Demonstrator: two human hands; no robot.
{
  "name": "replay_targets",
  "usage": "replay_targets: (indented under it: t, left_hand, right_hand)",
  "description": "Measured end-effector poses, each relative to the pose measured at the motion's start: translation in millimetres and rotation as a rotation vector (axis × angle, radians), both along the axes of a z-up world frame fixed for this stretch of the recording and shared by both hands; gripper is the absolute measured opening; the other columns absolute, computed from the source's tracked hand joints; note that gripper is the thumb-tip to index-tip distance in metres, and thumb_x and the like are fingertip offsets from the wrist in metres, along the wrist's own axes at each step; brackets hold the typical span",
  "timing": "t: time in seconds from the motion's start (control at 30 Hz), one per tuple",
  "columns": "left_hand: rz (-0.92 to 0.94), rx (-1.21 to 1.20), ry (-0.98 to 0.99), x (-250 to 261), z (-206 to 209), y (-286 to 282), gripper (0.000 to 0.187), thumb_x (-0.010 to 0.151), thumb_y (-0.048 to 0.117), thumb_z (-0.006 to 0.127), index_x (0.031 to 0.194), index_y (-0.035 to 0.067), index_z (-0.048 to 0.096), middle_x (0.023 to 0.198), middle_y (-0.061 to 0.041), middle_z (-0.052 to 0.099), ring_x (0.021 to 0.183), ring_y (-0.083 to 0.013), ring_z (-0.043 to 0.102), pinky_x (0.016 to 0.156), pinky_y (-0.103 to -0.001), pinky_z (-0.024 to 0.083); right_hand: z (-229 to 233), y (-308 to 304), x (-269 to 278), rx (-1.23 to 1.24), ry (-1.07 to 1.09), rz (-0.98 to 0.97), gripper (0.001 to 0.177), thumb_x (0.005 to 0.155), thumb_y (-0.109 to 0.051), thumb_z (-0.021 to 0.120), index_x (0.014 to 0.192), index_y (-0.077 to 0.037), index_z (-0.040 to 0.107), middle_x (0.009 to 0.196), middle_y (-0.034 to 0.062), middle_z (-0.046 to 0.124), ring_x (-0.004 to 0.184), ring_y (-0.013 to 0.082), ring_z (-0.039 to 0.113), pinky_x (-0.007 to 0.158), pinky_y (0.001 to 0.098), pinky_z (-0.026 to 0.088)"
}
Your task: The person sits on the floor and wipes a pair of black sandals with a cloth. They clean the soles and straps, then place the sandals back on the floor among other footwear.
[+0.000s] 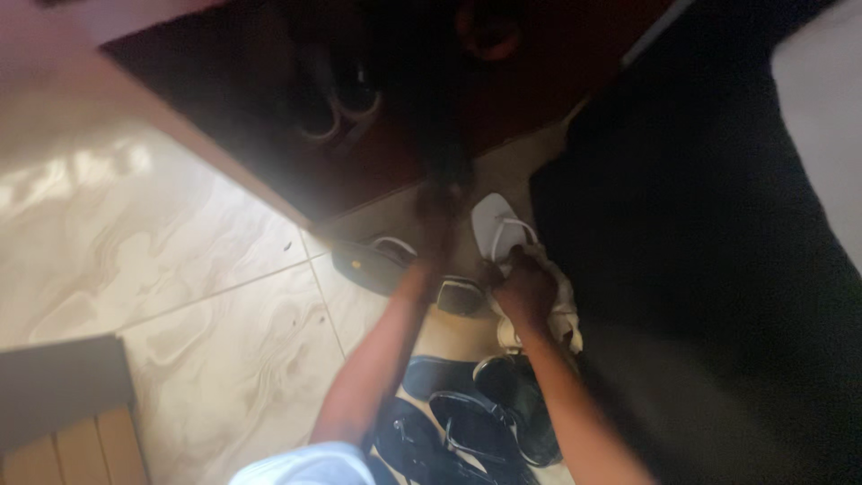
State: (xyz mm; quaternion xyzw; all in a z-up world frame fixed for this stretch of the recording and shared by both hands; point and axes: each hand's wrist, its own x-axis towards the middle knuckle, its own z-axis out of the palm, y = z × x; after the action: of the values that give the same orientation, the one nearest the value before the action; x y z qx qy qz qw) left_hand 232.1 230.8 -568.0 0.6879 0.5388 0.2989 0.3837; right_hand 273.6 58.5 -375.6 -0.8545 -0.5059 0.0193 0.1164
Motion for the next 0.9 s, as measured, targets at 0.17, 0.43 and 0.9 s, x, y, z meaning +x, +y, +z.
replay_targets:
  t: [0.17, 0.43, 0.9]
  left_hand:
    - [0.136, -0.317, -0.760, -3.4, -2.2, -51.9, 0.021, 0.092, 0.015, 0.073, 0.104, 0.000, 0.063, 0.094, -0.012, 0.070, 0.081, -0.0248, 0.071, 0.069, -0.043, 0.061]
    - [0.094, -0.536, -1.042, -2.8, 6.1, -46.9, 0.026, 0.092, 0.014, 0.070, 0.113, 0.003, 0.059, 0.099, -0.011, 0.071, 0.085, -0.0233, 0.073, 0.075, -0.039, 0.063]
    - [-0.120, 0.355, 0.116, 68.6, 23.9, -21.4, 0.035, 0.107, 0.035, 0.059, 0.093, 0.009, 0.078, 0.095, -0.014, 0.074, 0.091, -0.0317, 0.069, 0.082, -0.049, 0.056]
  right_hand:
    - [-4.6, -3.4, 1.0, -0.030, -0.076, 0.008, 0.053, 0.088, -0.056, 0.068, 0.102, -0.005, 0.070, 0.087, 0.0171, 0.073, 0.076, 0.0348, 0.073, 0.066, 0.0476, 0.056]
    - [-5.8, -4.8, 1.3, 0.060, -0.133, 0.011, 0.049, 0.085, -0.054, 0.071, 0.100, -0.007, 0.073, 0.083, 0.0167, 0.073, 0.075, 0.0352, 0.072, 0.066, 0.0466, 0.056]
    - [-30.0, -10.4, 12.7, 0.250, -0.151, 0.084, 0.064, 0.087, -0.061, 0.066, 0.112, -0.003, 0.072, 0.085, 0.0163, 0.074, 0.069, 0.0278, 0.073, 0.061, 0.0414, 0.057]
